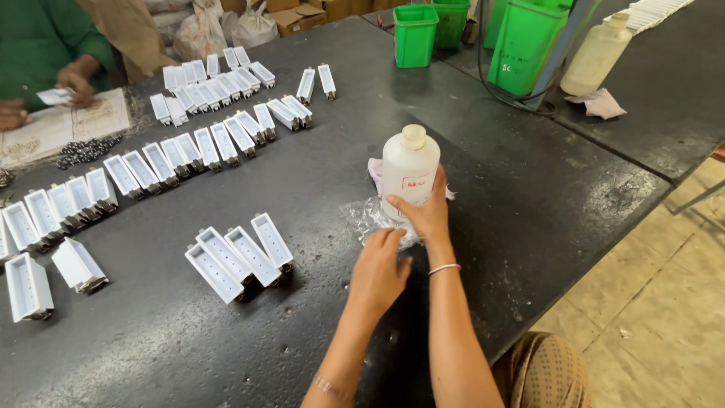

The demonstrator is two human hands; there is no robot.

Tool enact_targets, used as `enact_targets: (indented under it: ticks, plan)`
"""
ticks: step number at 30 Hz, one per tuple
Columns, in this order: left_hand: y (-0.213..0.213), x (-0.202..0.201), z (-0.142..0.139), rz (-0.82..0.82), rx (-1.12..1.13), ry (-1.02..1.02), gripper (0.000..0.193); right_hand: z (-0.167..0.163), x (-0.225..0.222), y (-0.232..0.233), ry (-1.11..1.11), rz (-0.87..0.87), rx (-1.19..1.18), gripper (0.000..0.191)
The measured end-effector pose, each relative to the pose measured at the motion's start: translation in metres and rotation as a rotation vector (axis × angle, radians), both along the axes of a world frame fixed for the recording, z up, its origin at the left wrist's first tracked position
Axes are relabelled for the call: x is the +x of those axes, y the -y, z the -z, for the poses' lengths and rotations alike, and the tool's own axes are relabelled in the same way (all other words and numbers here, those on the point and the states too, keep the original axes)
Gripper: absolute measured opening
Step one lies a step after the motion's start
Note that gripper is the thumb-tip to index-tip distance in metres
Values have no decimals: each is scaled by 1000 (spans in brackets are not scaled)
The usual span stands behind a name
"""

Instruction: The person repeatedly picks up small white rectangular components from a table, places them into clear plastic bags, and folds the bags closed. The wrapped components are then set aside in a growing pile. A coworker is visible in the background assembling similar components.

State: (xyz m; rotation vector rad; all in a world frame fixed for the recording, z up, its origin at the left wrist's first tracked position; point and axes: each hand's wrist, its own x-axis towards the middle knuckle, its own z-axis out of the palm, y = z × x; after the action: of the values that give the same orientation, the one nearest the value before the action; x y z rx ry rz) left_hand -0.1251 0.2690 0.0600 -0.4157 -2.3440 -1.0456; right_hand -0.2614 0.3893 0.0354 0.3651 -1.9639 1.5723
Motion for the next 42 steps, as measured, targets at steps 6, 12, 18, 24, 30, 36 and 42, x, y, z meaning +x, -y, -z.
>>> enact_targets:
  ticks: [6,12,18,24,30,36,42]
  plan:
    - [-31,-56,21,-134,-39,198,36,-7,0,-4,110,52,-242,88]
    - [-6,-79,48,-84,976,464,23,-14,-4,-20,-9,6,-592,79]
    - [8,-79,46,11,1635,454,30,-21,9,-21,-25,36,-480,85]
    - [32,-50,25,53,1685,442,36,-6,6,-2,-43,169,-11,94]
    - [109,26,4,-71,1521,346,31,-17,17,0,-48,16,104,96]
    - [197,110,3,-248,1364,236,39,-50,71,60,-325,120,-12,46]
    - [235,136,10,-324,1325,221,44,-54,137,168,-39,-405,73,39]
